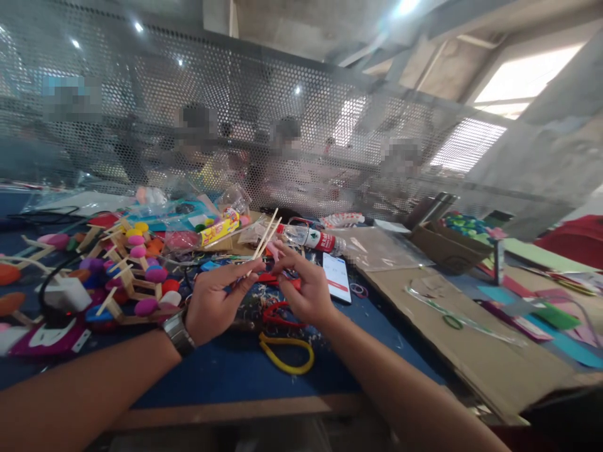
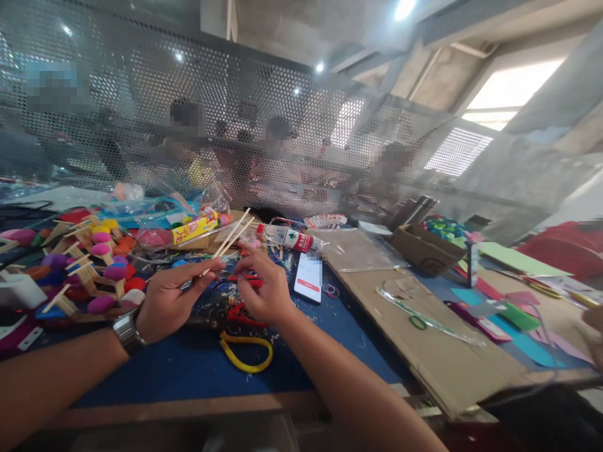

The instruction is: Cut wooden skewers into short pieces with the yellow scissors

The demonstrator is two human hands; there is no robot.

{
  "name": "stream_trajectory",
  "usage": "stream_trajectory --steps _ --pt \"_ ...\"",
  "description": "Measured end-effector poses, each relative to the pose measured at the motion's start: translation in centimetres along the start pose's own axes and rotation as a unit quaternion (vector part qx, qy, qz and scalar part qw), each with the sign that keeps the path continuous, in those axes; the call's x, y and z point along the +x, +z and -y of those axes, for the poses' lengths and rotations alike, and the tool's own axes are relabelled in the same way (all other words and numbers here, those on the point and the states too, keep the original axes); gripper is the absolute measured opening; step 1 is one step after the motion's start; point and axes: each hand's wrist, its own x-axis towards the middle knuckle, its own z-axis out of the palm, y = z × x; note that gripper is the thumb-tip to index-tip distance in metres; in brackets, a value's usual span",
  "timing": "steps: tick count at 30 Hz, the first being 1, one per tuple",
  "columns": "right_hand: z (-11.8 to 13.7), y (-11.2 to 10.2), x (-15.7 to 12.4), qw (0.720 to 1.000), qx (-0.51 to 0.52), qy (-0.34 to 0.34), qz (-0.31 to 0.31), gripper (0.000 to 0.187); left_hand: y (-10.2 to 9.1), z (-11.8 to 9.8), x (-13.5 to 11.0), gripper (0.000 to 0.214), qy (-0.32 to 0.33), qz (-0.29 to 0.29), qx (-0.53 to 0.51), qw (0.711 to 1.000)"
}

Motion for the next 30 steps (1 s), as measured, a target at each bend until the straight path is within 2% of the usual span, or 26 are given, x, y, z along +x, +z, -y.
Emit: stream_trajectory --steps 3,5,6,9,12,15,17,19,22,27,30 --pt "-2.4 -2.0 2.6 0.992 -0.122 -0.04 0.015 0.019 0.1 0.1 -0.1 0.021 0.006 -0.001 -0.007 1.0" --pt "-4.9 -3.8 4.9 0.965 -0.258 0.016 0.055 0.021 0.2 0.1 -0.2 0.02 0.006 -0.002 -0.012 1.0" --pt "-6.4 -4.7 6.0 0.936 -0.331 0.062 0.105 0.025 0.2 0.1 -0.2 0.02 0.007 -0.002 -0.014 1.0" --pt "-10.7 -6.5 8.6 0.902 -0.376 0.12 0.173 0.042 0.2 0.1 -0.3 0.02 0.006 0.001 -0.017 1.0" --pt "-14.0 -6.7 9.5 0.868 -0.394 0.172 0.249 0.053 0.1 0.2 -0.2 0.02 -0.002 -0.001 -0.017 1.0" --pt "-16.0 -6.3 9.6 0.839 -0.407 0.202 0.3 0.033 0.0 0.2 -0.2 0.02 -0.003 -0.002 -0.019 1.0" --pt "-16.9 -6.4 9.5 0.827 -0.419 0.216 0.307 0.028 0.0 0.3 -0.2 0.019 -0.005 -0.001 -0.02 1.0" --pt "-17.5 -6.8 9.4 0.824 -0.426 0.224 0.299 0.031 0.0 0.2 -0.2 0.019 -0.009 0.003 -0.019 1.0" --pt "-18.2 -7.7 9.3 0.835 -0.423 0.227 0.268 0.034 -0.1 0.1 -0.1 0.02 -0.016 0.01 -0.016 1.0" --pt "-19.0 -9.6 9.5 0.885 -0.376 0.21 0.178 0.053 -0.1 0.1 -0.1 0.02 -0.02 0.011 -0.019 1.0" --pt "-19.6 -11.2 9.7 0.918 -0.328 0.196 0.108 0.057 -0.1 0.1 -0.1 0.02 -0.023 0.01 -0.016 1.0"
